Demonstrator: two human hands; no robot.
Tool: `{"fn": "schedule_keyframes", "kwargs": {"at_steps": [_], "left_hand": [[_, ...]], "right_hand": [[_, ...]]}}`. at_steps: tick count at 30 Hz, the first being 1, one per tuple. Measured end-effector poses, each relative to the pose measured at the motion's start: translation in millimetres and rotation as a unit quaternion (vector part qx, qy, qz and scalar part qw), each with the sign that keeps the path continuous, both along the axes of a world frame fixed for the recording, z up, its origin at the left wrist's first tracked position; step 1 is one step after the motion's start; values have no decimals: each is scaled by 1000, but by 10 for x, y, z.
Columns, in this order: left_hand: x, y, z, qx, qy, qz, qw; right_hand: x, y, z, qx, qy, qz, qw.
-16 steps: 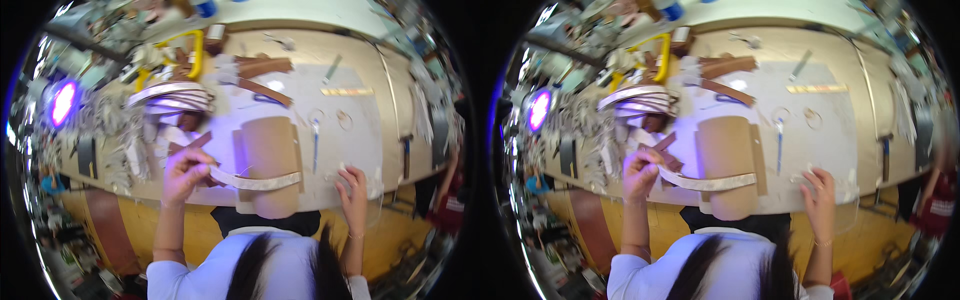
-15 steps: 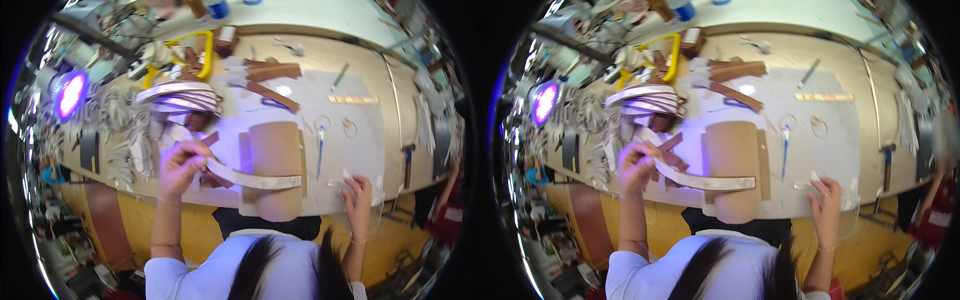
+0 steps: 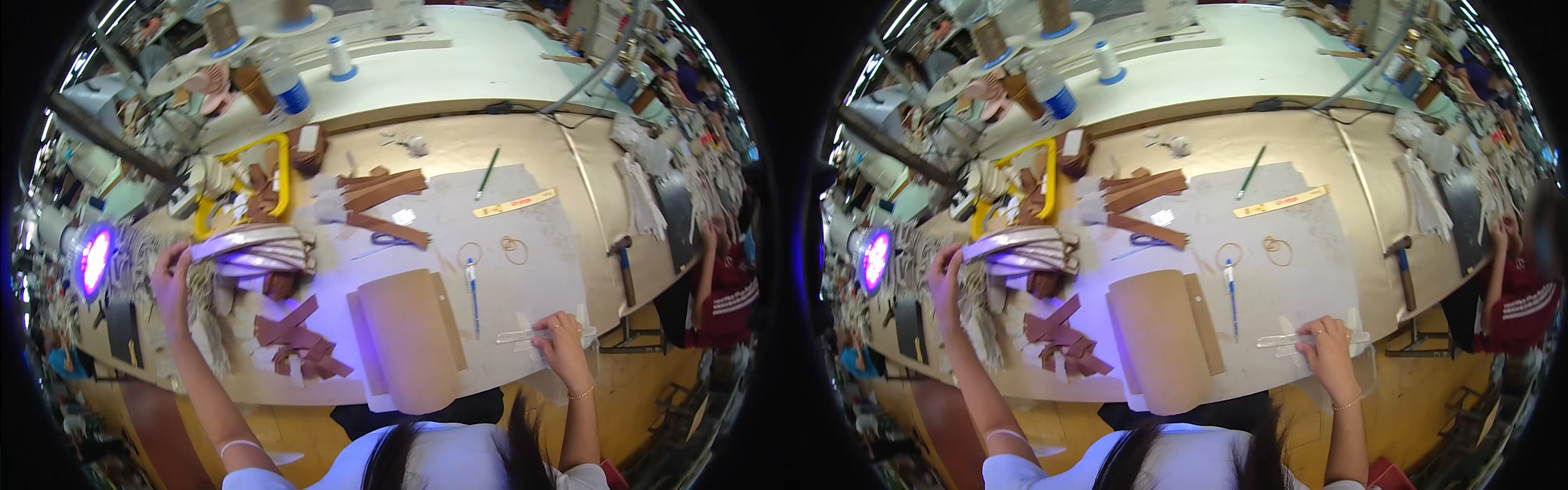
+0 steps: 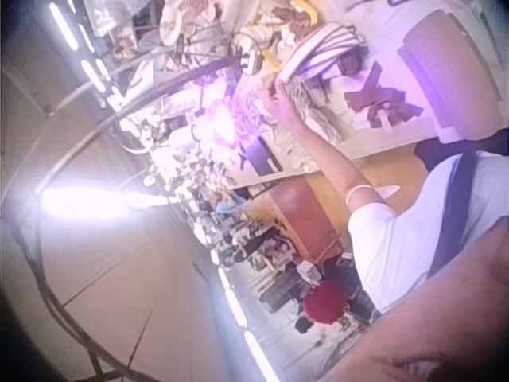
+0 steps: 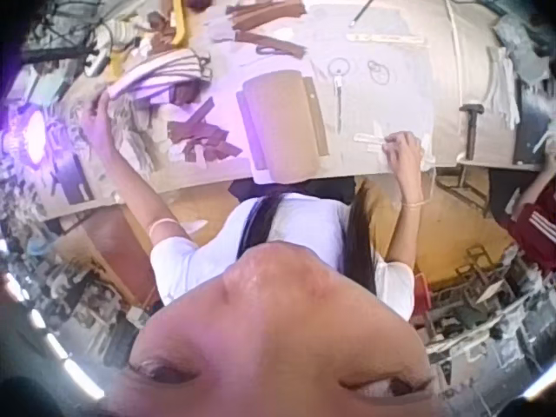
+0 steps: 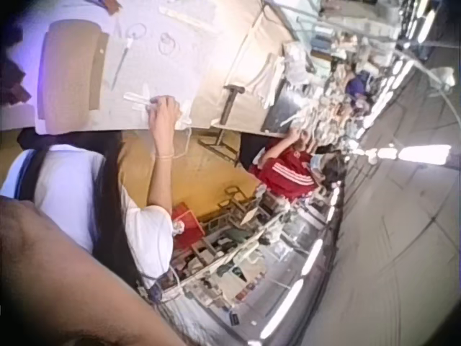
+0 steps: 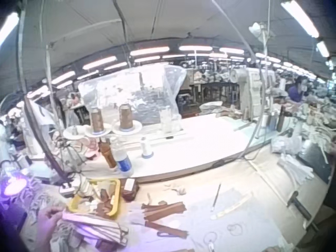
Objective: The person repeatedly wraps a white strip around a brown cardboard piece, then stacks the finished units. She also handles a black board and a bundle of white strips, placing them on the table. The work occurs at a cluttered workstation with other craft materials nearby.
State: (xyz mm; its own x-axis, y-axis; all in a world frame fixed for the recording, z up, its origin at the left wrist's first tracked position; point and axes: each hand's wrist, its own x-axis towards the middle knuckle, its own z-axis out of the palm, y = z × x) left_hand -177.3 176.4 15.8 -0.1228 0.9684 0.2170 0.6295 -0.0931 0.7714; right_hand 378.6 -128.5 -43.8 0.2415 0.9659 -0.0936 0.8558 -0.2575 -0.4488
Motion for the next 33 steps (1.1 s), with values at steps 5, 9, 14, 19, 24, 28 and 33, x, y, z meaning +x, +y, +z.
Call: {"fn": "schedule_keyframes", "kwargs": {"at_steps": [5,9,14,19,24,28,33], "left_hand": [[98,-106,39,6,60,35,998],[456,-331,316,154,176,60,970],[1496,-529,393,143,78,-96,982],[2207,-49,-319,94,222,-255,936],[2460,297,-676,97,459,-214,857],[2417,369,-739,95,492,-240,831],[2374,399,-755,116,526,-255,803]], "right_hand": [[71,116,135,-56,13,29,998],[64,187,129,-62,27,49,996],[114,195,131,-63,37,90,993],[95,440,214,30,37,61,997],[188,440,295,112,1,9,994],[218,424,285,134,22,-5,991],[174,440,313,144,6,24,989]]}}
